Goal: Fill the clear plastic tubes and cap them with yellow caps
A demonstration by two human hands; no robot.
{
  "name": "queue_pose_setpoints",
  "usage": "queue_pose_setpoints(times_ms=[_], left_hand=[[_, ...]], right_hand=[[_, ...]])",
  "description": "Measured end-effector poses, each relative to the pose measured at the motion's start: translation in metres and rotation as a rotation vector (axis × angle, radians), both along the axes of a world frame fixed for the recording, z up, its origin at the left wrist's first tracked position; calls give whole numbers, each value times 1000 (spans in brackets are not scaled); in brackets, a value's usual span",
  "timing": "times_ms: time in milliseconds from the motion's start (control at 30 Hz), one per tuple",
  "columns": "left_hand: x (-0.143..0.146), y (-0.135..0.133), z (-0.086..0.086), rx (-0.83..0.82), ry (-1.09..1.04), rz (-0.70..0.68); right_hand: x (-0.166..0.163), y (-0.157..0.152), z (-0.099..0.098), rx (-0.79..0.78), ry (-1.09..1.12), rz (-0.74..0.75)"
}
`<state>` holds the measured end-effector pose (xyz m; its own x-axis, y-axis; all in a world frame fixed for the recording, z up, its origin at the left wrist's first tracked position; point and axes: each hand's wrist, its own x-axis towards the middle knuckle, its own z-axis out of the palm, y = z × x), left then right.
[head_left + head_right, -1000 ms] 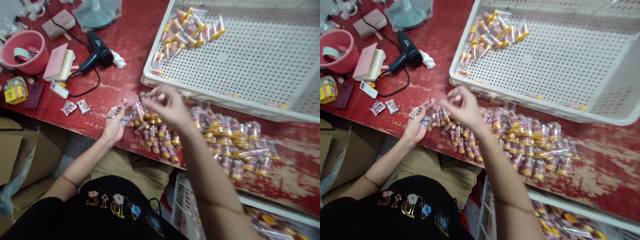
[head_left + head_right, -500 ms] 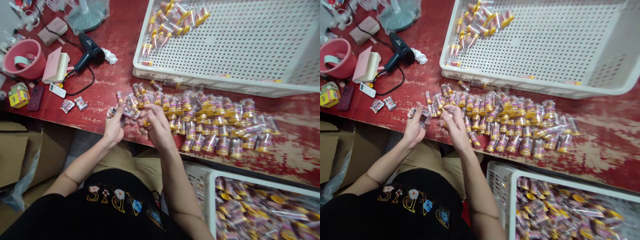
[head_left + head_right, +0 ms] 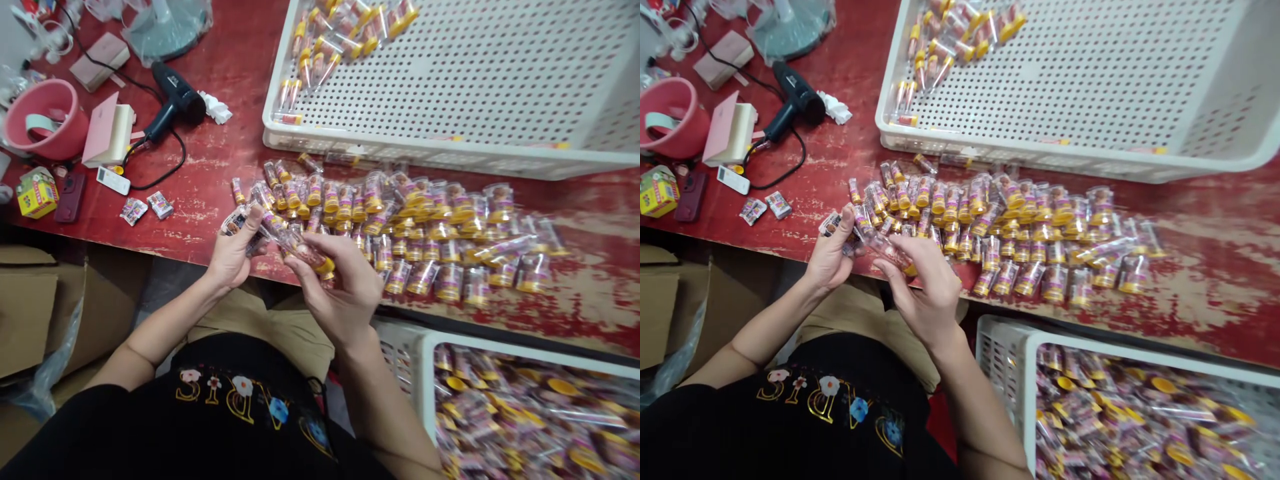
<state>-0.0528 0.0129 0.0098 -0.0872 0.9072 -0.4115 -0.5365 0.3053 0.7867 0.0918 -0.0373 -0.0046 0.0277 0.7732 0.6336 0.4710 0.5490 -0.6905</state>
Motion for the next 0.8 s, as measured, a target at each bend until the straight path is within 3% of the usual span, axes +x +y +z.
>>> queue_pose_setpoints(times_ms=[100,533,667,800], left_hand=[[0,0,1,7,4,-5],[-2,-8,6,-13,38,-72],[0,-14,9,-8,48,-113],[-2,-17,12,13,36,-102]], right_hand=[[2,-2,3,89,53,-35],[1,-11,3,26,-80,-117],[-1,-16,1,58,65,-180],[0,-25,3,-64,162,-1]])
